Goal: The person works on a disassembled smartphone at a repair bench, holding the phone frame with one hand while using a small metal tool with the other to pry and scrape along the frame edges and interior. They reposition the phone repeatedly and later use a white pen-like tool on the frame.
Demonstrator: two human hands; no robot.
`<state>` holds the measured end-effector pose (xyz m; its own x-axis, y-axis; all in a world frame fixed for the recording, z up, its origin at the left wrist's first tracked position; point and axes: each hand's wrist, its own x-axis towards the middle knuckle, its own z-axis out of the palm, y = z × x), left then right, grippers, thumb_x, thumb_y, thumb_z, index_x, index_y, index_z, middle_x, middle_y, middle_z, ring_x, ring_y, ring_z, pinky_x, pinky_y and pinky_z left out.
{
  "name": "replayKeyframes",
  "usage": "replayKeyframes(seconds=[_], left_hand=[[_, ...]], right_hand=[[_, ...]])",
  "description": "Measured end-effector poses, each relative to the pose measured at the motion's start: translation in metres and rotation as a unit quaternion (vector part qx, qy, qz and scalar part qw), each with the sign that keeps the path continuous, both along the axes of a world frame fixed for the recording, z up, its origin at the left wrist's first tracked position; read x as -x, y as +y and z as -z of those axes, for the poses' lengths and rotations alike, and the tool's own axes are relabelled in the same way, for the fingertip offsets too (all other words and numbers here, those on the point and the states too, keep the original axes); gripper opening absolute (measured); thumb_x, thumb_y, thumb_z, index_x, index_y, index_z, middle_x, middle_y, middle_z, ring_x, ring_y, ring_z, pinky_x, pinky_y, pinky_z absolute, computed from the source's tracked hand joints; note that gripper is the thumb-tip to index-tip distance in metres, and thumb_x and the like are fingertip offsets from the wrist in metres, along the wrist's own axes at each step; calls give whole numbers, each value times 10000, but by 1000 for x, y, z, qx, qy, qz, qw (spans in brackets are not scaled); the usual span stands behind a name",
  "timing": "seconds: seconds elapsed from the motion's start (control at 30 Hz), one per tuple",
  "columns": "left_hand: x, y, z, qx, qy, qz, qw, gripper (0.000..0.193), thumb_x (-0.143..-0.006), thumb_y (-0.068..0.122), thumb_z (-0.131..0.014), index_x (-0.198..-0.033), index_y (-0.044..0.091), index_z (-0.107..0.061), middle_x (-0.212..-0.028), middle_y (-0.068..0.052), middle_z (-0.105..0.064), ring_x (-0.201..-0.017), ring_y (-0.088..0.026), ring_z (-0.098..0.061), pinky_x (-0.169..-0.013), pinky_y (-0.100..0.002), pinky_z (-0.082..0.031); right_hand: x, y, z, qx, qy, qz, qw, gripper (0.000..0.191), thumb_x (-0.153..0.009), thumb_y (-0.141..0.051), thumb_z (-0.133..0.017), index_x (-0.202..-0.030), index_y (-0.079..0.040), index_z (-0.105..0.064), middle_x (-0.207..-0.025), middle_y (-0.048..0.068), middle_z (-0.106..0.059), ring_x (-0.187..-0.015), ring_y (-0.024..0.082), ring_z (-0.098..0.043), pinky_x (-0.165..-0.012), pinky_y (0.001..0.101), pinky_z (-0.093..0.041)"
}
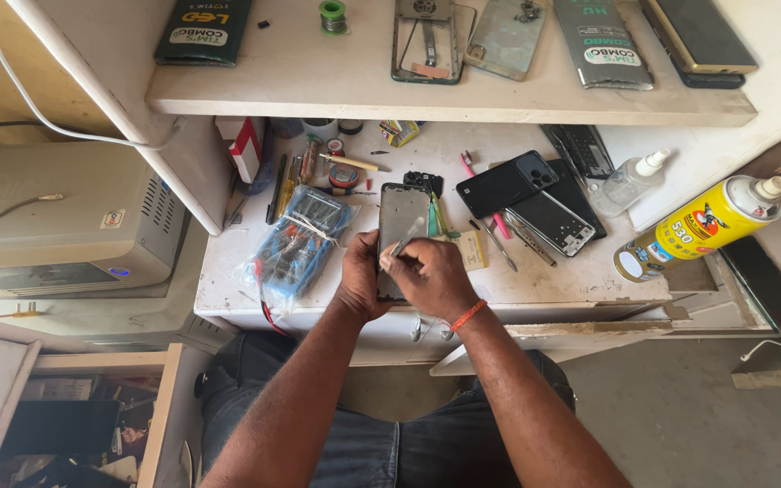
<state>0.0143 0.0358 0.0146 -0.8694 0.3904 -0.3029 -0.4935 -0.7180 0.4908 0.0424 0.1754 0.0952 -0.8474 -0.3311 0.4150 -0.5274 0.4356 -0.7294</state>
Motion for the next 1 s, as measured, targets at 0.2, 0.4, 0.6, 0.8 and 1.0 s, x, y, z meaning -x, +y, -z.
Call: replayKeyframes(seconds=[0.2, 0.4, 0.6, 0.8, 1.0], left_hand=[[1, 1, 5, -20, -7, 5, 1000, 548, -882, 559, -515, -1145, 114, -695, -1079, -85, -723, -977, -268, -705, -889, -447, -575], [5, 1, 15, -8, -4, 3, 1000, 504, -882, 553, -528, -1103, 130, -692, -1016, -63, -713, -933, -242, -695, -860, -431, -577], [5, 2, 17, -26, 21, 22, 999, 518, -898, 551, -511, -1135, 118, -667, -1007, -89, -686, -930, -264, -686, -855, -456, -576], [3, 2, 8, 25, 5, 25, 999, 581, -870, 569, -472, -1194, 120, -648, -1073, -111, -718, -977, -278, -711, -854, -469, -584], [2, 4, 4, -12, 55, 65, 996, 633, -898, 533, -457, -1256, 40, -625, -1053, -182, -725, -868, -331, -737, -800, -479, -623]], right_hand=[[16, -1, 19, 142, -117, 38, 982, 213, -972, -209, -717, -1032, -9, -761, -823, 73, -780, -714, 97, -717, -650, 264, -594], [19, -2, 40, 250, -151, 54, 955, 239, -974, -208, -720, -1059, 14, -742, -849, 86, -775, -742, 97, -726, -694, 246, -619], [19, -3, 37, 295, -187, 92, 932, 207, -969, -193, -728, -1024, 6, -744, -840, 76, -762, -720, 93, -695, -634, 235, -586], [32, -6, 25, 288, -173, 84, 938, 199, -974, -196, -722, -1020, -3, -741, -831, 73, -756, -718, 85, -684, -625, 223, -570], [51, 1, 13, 291, -108, 85, 947, 195, -987, -185, -722, -1024, 5, -734, -861, 77, -763, -756, 93, -705, -706, 236, -594]])
